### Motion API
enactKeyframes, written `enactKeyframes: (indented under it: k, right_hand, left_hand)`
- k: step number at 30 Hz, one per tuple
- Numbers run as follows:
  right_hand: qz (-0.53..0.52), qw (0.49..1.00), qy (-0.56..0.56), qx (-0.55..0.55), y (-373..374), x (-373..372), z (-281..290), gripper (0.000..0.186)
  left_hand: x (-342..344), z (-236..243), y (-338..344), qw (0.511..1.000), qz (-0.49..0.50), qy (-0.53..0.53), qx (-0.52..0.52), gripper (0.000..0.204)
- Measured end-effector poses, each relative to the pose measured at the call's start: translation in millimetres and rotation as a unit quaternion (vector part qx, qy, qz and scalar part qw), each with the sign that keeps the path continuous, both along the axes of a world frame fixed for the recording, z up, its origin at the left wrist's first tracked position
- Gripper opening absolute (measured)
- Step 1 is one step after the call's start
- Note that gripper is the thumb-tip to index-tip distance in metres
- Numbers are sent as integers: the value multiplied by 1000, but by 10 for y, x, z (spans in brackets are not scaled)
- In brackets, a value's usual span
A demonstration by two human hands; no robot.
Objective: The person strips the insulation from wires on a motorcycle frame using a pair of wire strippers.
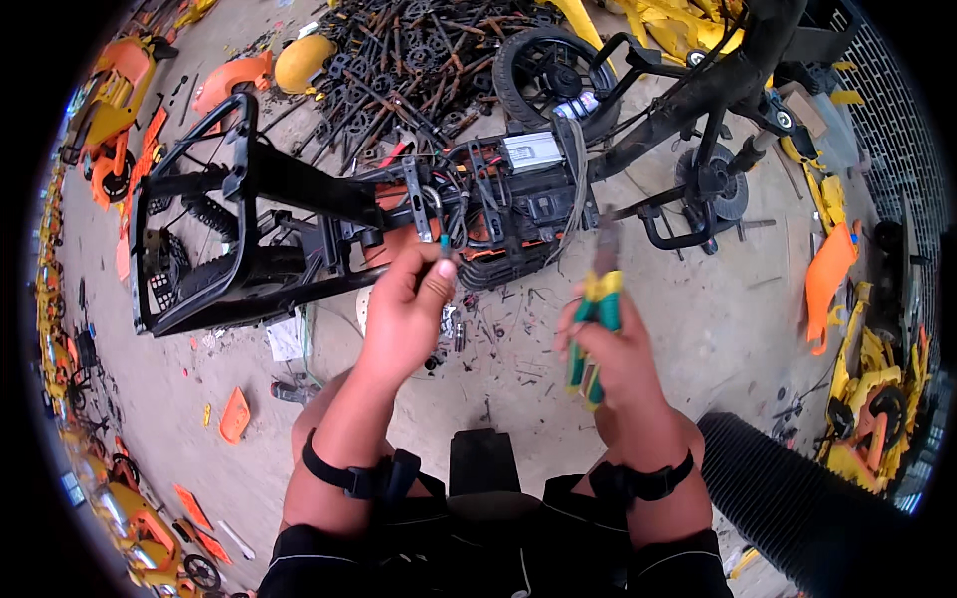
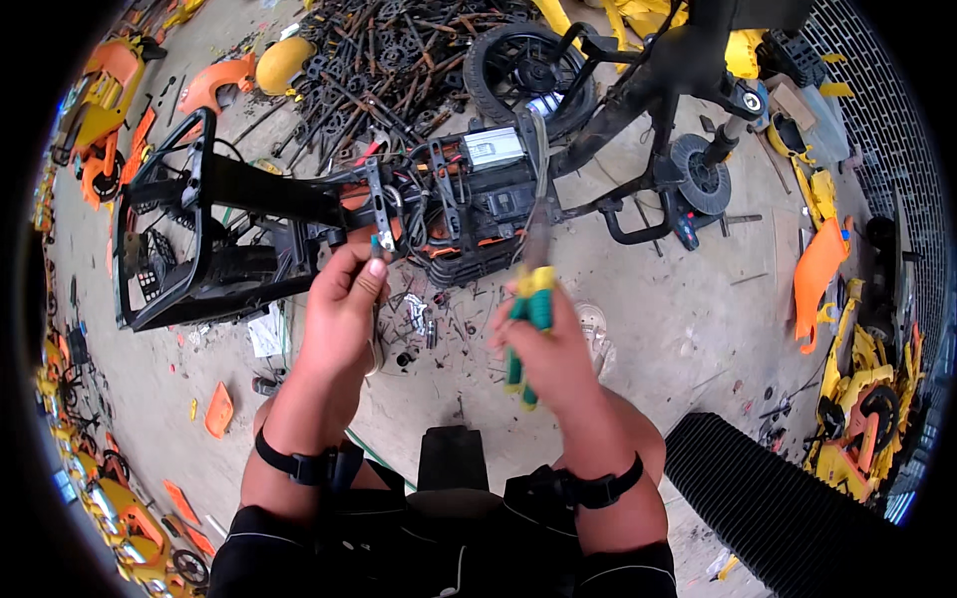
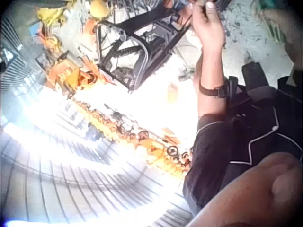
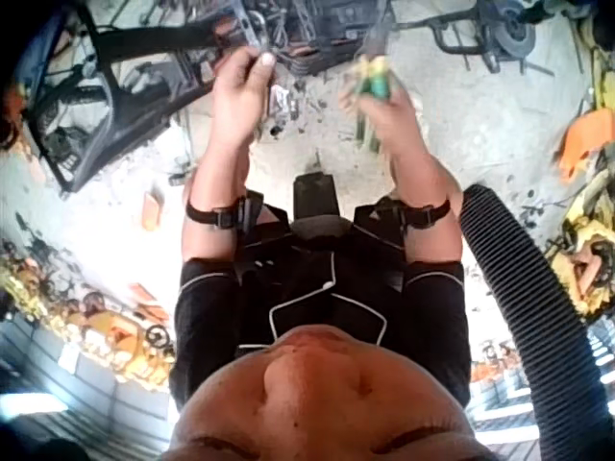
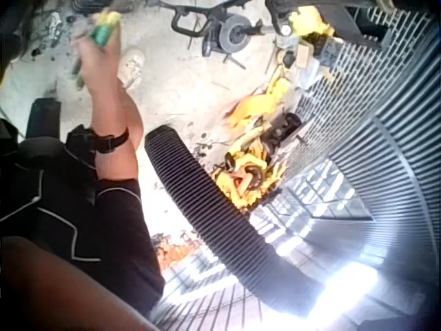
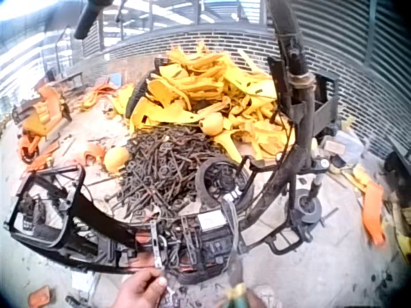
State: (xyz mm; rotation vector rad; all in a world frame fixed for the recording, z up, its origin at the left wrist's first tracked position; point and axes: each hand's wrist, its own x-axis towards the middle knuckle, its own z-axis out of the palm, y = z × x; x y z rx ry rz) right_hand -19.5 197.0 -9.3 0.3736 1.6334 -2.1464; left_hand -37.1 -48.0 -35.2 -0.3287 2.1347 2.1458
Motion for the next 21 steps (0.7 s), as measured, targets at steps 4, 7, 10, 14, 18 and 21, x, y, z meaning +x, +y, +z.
enactKeyframes:
  k: [4, 7, 10, 14, 18, 21]
  right_hand:
    - [106, 994, -30, 23, -158, 56, 138, 46]
    - [160, 984, -64, 50, -183, 80, 259, 51]
    - [191, 976, -83, 64, -188, 82, 301, 53]
    - [186, 977, -16, 103, -128, 126, 191, 54]
    - [197, 966, -17, 164, -135, 69, 272, 60]
    - [186, 966, -5, 179, -137, 82, 249, 62]
  left_hand:
    - [-6, 111, 204, 997, -39, 0, 73, 17]
    - [7, 188, 353, 998, -37, -11, 48, 17]
    - [-9, 143, 419, 998, -55, 2, 15, 17]
    - [-22, 195, 533, 996, -68, -21, 54, 18]
    - [-34, 223, 621, 995, -54, -15, 82, 21]
    - [-18, 239, 690, 997, -45, 5, 69, 22]
